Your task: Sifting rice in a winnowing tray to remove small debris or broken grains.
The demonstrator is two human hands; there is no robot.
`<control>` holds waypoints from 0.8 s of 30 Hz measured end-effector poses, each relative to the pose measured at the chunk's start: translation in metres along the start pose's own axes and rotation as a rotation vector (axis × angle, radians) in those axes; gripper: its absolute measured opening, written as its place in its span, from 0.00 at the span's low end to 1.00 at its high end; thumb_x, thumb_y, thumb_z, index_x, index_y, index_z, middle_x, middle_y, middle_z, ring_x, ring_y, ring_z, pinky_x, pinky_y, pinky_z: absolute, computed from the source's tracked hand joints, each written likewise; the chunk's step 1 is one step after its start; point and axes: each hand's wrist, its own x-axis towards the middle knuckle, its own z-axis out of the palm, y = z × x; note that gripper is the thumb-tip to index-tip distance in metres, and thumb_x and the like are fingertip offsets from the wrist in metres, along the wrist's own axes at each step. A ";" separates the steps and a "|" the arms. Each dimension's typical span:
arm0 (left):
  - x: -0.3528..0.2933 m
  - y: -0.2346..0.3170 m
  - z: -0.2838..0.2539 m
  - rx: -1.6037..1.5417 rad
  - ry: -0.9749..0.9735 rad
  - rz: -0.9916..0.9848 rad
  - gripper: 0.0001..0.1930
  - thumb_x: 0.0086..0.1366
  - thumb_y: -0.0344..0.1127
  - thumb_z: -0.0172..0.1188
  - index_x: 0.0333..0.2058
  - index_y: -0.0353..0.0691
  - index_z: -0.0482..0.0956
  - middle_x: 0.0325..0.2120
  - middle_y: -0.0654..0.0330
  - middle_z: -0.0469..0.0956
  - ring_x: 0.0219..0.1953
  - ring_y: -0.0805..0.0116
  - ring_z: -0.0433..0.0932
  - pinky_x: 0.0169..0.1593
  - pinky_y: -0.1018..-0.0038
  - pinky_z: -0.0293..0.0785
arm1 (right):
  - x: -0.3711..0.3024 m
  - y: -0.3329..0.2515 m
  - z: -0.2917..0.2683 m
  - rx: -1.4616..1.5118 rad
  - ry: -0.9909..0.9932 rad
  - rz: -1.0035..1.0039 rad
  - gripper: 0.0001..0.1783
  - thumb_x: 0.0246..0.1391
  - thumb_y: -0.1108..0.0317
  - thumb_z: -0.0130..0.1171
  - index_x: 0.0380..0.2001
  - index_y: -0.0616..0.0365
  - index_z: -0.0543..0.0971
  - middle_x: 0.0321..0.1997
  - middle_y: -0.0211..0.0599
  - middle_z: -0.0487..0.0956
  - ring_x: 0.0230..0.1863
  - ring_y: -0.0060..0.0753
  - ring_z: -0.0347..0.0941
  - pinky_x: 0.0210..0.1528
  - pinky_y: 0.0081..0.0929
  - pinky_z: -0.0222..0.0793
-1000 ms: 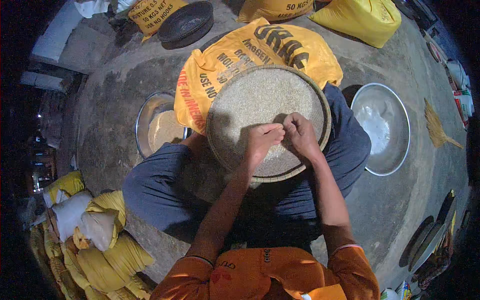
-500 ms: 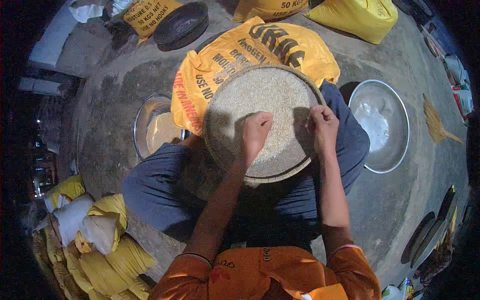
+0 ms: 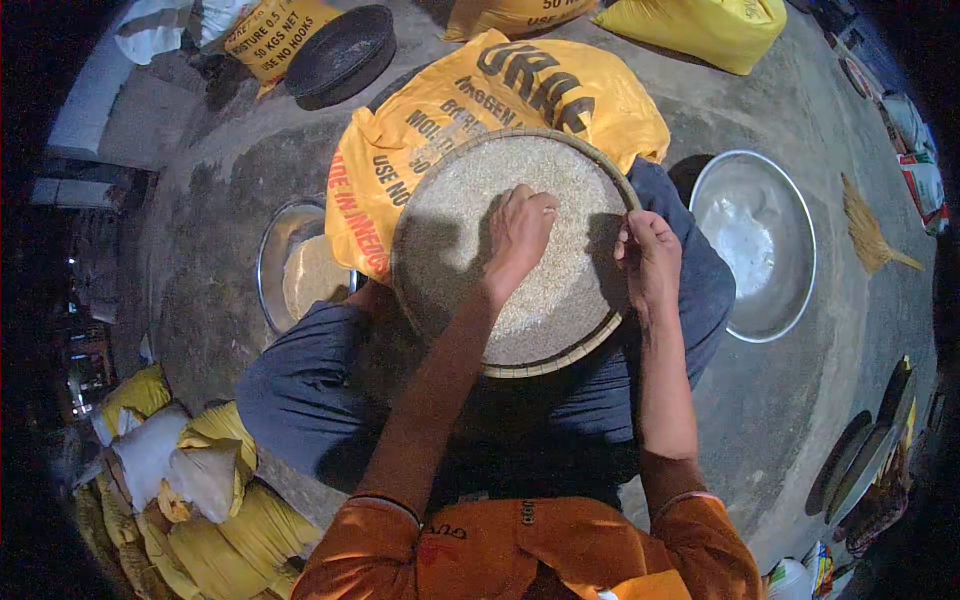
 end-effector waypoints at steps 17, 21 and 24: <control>-0.001 -0.001 0.002 0.060 0.073 0.032 0.02 0.53 0.32 0.62 0.25 0.43 0.79 0.25 0.55 0.76 0.33 0.52 0.76 0.38 0.61 0.72 | -0.001 0.005 0.004 -0.059 -0.038 -0.023 0.06 0.58 0.67 0.56 0.30 0.57 0.75 0.22 0.27 0.73 0.18 0.19 0.67 0.22 0.16 0.63; -0.020 -0.005 -0.010 -0.033 0.129 0.002 0.03 0.54 0.32 0.61 0.24 0.42 0.77 0.24 0.55 0.76 0.30 0.55 0.76 0.36 0.63 0.73 | -0.001 0.005 0.003 -0.067 -0.038 -0.012 0.06 0.58 0.67 0.56 0.30 0.56 0.75 0.21 0.26 0.73 0.18 0.19 0.67 0.21 0.16 0.62; -0.037 -0.012 -0.016 -0.224 0.090 -0.158 0.03 0.56 0.32 0.62 0.26 0.41 0.79 0.25 0.55 0.77 0.29 0.60 0.77 0.35 0.68 0.73 | 0.000 0.006 0.004 -0.113 -0.035 0.011 0.06 0.58 0.66 0.56 0.30 0.56 0.75 0.21 0.26 0.73 0.18 0.19 0.67 0.20 0.16 0.62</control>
